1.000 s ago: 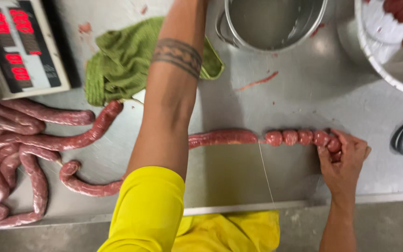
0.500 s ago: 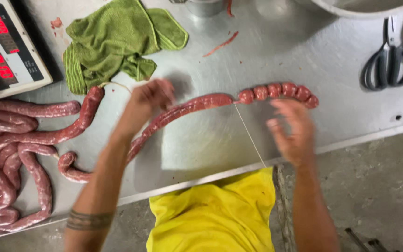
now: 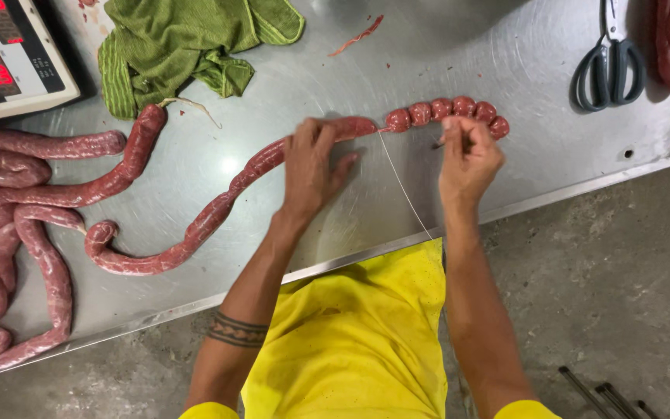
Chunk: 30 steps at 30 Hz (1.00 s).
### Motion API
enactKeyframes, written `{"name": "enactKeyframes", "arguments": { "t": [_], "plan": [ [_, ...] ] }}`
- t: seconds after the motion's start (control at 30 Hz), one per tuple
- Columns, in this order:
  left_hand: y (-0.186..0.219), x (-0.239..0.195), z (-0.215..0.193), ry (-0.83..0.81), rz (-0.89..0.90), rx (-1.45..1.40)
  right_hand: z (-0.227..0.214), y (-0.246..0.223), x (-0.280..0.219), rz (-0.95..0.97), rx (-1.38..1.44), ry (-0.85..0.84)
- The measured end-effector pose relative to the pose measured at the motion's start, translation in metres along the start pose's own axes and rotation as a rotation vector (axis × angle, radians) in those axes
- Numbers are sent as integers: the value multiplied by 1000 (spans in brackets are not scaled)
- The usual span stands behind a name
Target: The person portions long strands of sausage into small individual links by twisting the casing by hand and securing them with string. The person uses shears to cut the string after tying off a section of links.
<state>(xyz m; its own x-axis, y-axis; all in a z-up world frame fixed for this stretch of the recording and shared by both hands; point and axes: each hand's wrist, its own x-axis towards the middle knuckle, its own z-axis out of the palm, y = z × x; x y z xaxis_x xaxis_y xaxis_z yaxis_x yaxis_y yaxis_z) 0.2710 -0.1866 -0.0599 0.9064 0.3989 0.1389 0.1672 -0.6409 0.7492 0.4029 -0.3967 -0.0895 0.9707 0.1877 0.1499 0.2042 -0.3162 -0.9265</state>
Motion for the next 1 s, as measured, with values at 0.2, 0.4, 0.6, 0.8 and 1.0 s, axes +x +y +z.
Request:
{"name": "enactKeyframes", "arguments": {
  "t": [0.2, 0.4, 0.6, 0.8, 1.0],
  "plan": [
    [-26, 24, -20, -11, 160, 172, 8, -18, 27, -524, -438, -38],
    [-57, 21, -17, -72, 155, 7, 1, -14, 1, -40, -125, 51],
    [-67, 33, -25, -151, 166, -67, 52, -23, -14, -260, -110, -177],
    [-66, 32, -23, -131, 134, -76, 93, -38, -13, -491, -238, -209],
    [-71, 29, -23, -88, 151, -123, 80, -50, 0, -100, -18, 74]
  ]
}}
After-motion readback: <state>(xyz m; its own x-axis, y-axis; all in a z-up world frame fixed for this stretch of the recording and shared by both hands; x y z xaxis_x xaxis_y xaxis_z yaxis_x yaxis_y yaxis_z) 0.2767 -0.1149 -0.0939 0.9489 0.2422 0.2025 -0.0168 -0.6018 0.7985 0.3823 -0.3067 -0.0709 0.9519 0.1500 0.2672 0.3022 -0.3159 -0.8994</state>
